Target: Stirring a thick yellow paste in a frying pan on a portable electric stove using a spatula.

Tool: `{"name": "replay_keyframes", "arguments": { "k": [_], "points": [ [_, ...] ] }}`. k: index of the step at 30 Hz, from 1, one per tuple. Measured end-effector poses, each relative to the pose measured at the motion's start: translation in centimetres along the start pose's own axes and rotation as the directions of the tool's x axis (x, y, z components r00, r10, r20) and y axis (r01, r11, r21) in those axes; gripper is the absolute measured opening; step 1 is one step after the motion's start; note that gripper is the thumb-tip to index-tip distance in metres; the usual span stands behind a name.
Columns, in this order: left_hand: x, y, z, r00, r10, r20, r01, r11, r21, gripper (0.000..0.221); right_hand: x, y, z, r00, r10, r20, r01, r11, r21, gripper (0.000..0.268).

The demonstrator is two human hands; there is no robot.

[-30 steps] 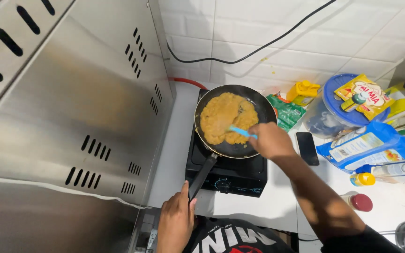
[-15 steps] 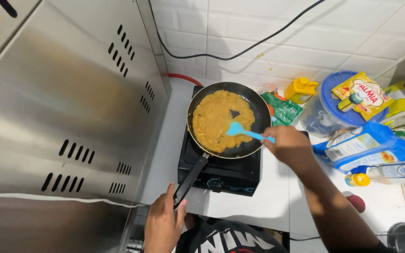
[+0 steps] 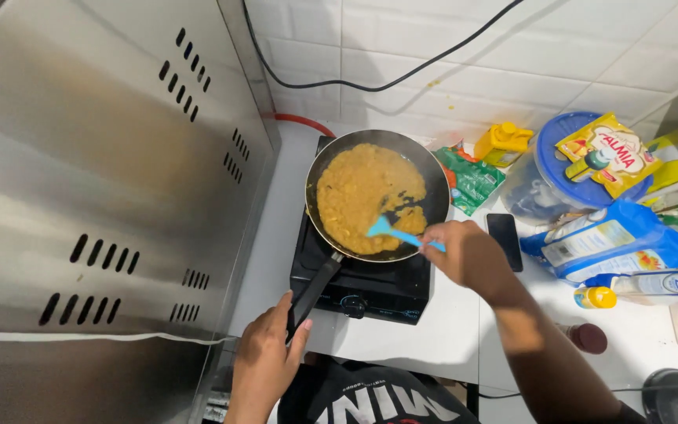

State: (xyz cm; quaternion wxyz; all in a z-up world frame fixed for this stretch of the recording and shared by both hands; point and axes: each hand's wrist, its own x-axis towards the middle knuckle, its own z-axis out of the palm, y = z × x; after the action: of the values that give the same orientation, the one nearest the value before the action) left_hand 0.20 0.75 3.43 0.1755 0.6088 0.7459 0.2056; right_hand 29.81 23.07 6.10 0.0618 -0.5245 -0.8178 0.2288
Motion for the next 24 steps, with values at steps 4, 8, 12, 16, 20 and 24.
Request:
{"name": "replay_keyframes", "arguments": {
  "k": [4,8,12,16,20,24],
  "points": [
    [0.7,0.1,-0.9,0.995,0.103,-0.008,-0.103,0.995,0.008,0.058,2.1,-0.9,-0.6,0.973,0.229,-0.013,-0.229,0.965,-0.129,0.019],
    [0.3,0.0,-1.2,0.984,0.174,-0.031,-0.175,0.984,-0.023,0.056,3.9,-6.7,-0.3,0.932,0.361,-0.024,-0.362,0.928,-0.094,0.025],
    [0.2,-1.1,-0.9,0.98,0.199,0.002,-0.199,0.978,-0.058,0.055,3.4,-7.4,-1.7,0.944,0.313,0.102,-0.311,0.95,-0.035,0.023],
    [0.3,-1.6,-1.1,0.984,0.176,0.033,-0.173,0.982,-0.076,0.058,5.2,-6.6,-2.4,0.906,0.401,-0.132,-0.422,0.871,-0.253,0.022],
    [-0.4,-1.6,-0.7,0.98,0.195,0.038,-0.195,0.981,0.005,0.054,4.9,-9.0,0.5,0.96,0.28,0.001,-0.28,0.958,-0.058,0.025],
    [-0.4,-1.8,-0.3,0.976,0.216,0.023,-0.217,0.974,0.062,0.052,1.2,-6.8,-3.1,0.918,0.387,0.082,-0.368,0.911,-0.184,0.016]
  ]
}}
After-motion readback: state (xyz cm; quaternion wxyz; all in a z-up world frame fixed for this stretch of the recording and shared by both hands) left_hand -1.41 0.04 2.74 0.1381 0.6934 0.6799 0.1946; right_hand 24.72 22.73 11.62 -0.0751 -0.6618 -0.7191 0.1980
